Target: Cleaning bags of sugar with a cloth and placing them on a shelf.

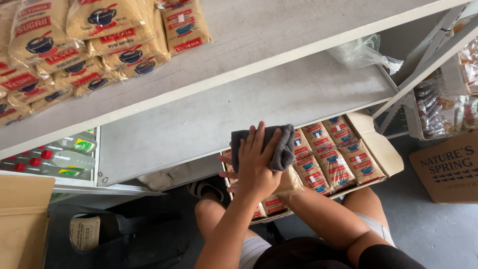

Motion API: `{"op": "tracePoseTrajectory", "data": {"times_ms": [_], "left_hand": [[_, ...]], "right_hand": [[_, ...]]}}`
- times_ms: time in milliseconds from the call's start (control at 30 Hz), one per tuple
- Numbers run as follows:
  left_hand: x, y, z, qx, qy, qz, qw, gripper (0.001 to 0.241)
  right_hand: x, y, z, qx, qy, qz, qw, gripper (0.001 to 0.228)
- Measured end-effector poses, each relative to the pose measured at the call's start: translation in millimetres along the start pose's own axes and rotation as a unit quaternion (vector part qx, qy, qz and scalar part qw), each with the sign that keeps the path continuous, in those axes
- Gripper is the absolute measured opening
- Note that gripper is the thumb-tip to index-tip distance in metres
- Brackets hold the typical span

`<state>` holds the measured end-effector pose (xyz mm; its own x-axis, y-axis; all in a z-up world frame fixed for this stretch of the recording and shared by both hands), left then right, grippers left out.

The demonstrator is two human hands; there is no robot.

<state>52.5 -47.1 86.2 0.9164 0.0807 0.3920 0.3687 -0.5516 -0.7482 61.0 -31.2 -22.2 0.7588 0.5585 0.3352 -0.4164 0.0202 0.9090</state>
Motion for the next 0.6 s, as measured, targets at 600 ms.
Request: {"op": "tracePoseTrajectory", "data": {"times_ms": [600], "left_hand": [[-79,16,4,-0.215,0.040,0.123,0.968,0.060]], "right_hand": [[17,-111,59,-0.037,-0.092,-0.079,0.992,0.050]]}}
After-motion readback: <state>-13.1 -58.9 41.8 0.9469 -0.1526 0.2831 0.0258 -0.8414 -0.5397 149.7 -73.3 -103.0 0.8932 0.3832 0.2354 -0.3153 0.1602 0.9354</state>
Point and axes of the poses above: each hand's wrist, its own x-axis towards the middle knuckle, its own y-axis out of the palm, z = x × y, the point moved 10 cm from there along x, towards the middle knuckle, and after that the axes turned 14 degrees about -y, right-handed, at the moved point
